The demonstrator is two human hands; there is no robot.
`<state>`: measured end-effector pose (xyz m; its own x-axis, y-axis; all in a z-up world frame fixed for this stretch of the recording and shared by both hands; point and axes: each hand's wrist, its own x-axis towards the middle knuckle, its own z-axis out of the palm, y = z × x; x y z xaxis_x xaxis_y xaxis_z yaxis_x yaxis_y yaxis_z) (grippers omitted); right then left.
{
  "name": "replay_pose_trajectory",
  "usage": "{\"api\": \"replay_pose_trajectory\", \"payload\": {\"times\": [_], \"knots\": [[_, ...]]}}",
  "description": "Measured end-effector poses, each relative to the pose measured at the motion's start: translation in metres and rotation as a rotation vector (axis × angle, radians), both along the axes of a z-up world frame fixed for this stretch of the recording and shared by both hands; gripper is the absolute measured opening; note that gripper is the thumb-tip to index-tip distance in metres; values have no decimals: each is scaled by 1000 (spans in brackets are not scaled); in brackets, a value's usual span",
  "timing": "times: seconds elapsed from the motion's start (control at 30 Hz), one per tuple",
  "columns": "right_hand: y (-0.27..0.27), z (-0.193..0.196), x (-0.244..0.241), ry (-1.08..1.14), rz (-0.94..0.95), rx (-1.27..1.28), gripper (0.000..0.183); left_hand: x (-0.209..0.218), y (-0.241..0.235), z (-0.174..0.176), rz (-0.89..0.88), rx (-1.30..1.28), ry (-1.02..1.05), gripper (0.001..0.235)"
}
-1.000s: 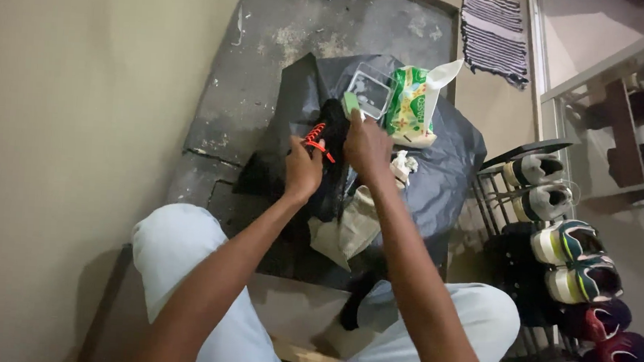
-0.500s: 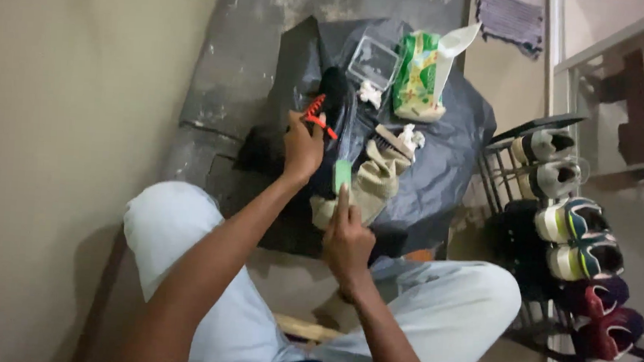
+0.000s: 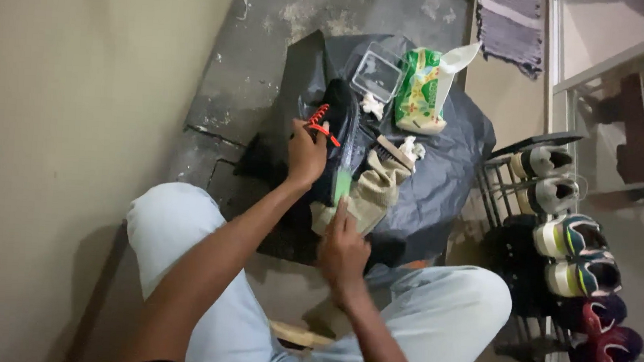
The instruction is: The person scrubs a black sneaker with red laces using a green brush and a cloth, then wipes it down. They briefly place the shoe on a nearby shoe rack before returning to continue scrubbing and wiping the shoe with the brush and cloth.
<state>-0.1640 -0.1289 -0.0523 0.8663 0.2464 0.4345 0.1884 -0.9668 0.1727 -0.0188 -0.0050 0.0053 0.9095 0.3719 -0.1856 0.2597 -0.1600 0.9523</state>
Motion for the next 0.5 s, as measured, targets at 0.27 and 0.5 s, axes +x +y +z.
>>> {"api": "replay_pose_trajectory", "payload": {"times": [0.27, 0.5], "knots": [[18, 33, 37, 57, -48, 103, 66, -5, 1, 18, 21, 30, 31, 55], [-4, -9, 3, 44, -66, 56, 63, 1, -1, 5, 25, -10, 32, 47]]}}
